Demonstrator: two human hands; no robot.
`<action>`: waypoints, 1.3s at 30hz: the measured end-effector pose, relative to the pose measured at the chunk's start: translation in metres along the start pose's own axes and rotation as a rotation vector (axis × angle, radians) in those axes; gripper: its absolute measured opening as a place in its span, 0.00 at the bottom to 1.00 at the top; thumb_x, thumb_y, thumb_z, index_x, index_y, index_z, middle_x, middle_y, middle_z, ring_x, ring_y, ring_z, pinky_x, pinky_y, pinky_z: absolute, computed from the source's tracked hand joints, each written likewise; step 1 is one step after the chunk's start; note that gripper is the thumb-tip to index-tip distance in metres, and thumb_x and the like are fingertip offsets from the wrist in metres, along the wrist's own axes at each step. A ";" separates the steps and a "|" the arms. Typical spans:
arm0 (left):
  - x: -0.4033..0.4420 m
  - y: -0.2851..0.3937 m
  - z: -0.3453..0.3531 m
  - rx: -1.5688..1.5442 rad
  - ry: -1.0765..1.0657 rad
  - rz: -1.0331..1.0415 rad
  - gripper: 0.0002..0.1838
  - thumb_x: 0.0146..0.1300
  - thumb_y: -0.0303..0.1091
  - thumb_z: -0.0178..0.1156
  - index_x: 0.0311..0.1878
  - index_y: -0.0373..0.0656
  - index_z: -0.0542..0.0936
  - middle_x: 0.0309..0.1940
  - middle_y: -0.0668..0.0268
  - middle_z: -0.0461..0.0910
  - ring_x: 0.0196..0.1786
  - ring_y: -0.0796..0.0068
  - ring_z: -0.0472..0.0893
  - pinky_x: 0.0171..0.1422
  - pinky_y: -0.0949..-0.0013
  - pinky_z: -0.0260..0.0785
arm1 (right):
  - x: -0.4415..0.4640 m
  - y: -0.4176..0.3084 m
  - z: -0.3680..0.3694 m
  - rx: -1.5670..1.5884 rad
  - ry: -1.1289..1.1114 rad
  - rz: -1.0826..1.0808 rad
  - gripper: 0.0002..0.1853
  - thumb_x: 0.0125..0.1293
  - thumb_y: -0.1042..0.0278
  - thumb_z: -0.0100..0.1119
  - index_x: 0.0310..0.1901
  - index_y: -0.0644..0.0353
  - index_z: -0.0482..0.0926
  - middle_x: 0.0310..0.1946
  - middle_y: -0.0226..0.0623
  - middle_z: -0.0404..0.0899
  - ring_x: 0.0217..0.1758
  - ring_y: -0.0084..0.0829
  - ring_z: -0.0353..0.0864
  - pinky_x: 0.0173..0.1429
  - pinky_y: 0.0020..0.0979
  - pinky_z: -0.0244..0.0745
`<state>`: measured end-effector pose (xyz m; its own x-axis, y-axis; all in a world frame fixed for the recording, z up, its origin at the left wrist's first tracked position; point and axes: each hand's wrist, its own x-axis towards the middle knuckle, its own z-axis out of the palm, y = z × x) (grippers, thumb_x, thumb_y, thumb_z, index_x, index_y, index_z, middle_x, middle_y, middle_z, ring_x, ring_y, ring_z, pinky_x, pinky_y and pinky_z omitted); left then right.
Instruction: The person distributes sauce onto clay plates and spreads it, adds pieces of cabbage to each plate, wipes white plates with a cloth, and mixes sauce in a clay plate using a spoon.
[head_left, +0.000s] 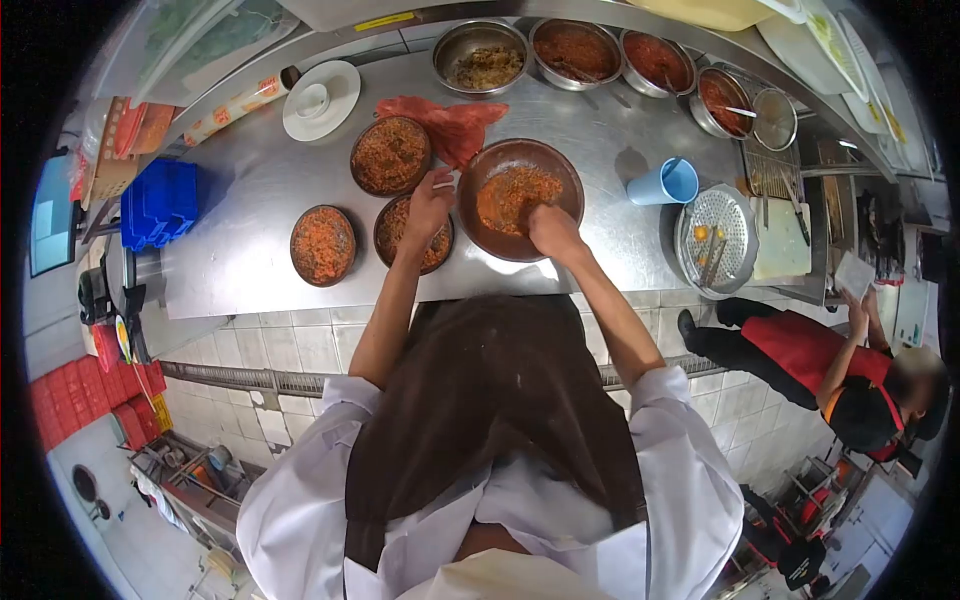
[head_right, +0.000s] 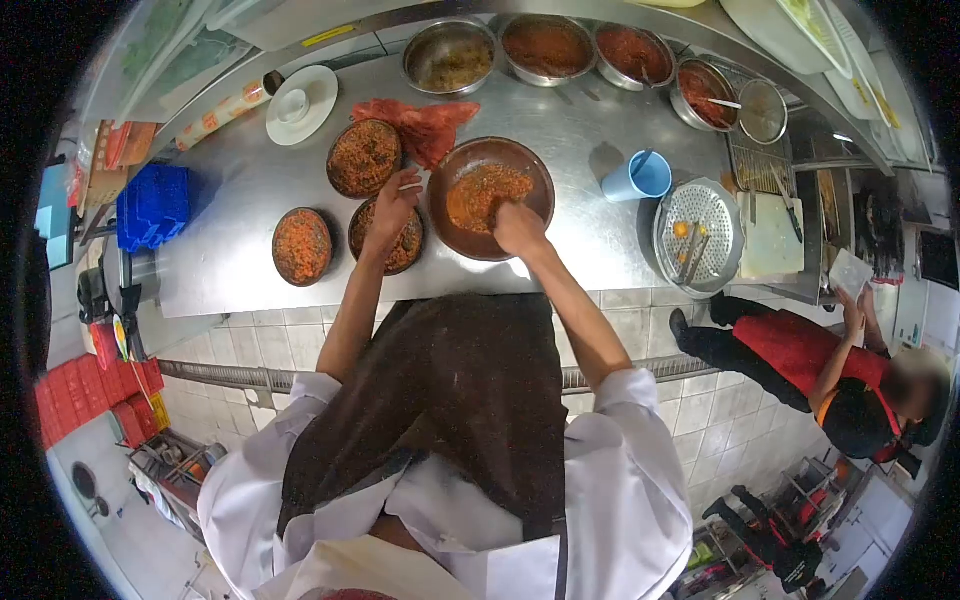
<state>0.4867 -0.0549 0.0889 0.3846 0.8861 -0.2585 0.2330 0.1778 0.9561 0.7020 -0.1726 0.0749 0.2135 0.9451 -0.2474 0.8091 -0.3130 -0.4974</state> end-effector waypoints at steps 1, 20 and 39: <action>0.001 0.000 0.000 0.002 0.007 0.002 0.27 0.53 0.21 0.51 0.60 0.36 0.70 0.53 0.55 0.75 0.53 0.65 0.76 0.56 0.67 0.69 | -0.012 0.002 -0.015 -0.092 -0.050 0.001 0.08 0.49 0.72 0.56 0.27 0.66 0.82 0.28 0.55 0.81 0.36 0.52 0.82 0.44 0.46 0.77; 0.005 -0.007 -0.001 -0.055 0.079 -0.006 0.28 0.52 0.20 0.49 0.61 0.34 0.68 0.55 0.54 0.73 0.55 0.62 0.75 0.58 0.65 0.67 | 0.048 0.025 -0.067 -0.301 0.189 -0.098 0.05 0.48 0.76 0.55 0.24 0.64 0.81 0.26 0.53 0.80 0.33 0.51 0.82 0.40 0.45 0.76; 0.032 -0.017 -0.003 -0.007 0.089 0.040 0.26 0.52 0.22 0.48 0.58 0.34 0.71 0.50 0.57 0.77 0.50 0.65 0.77 0.54 0.67 0.69 | 0.056 -0.014 0.004 0.038 0.085 0.075 0.11 0.51 0.71 0.55 0.30 0.70 0.82 0.31 0.60 0.80 0.40 0.54 0.82 0.48 0.47 0.75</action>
<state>0.4921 -0.0285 0.0649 0.3126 0.9269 -0.2075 0.2125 0.1447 0.9664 0.7006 -0.1159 0.0650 0.3192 0.9231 -0.2146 0.7683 -0.3846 -0.5116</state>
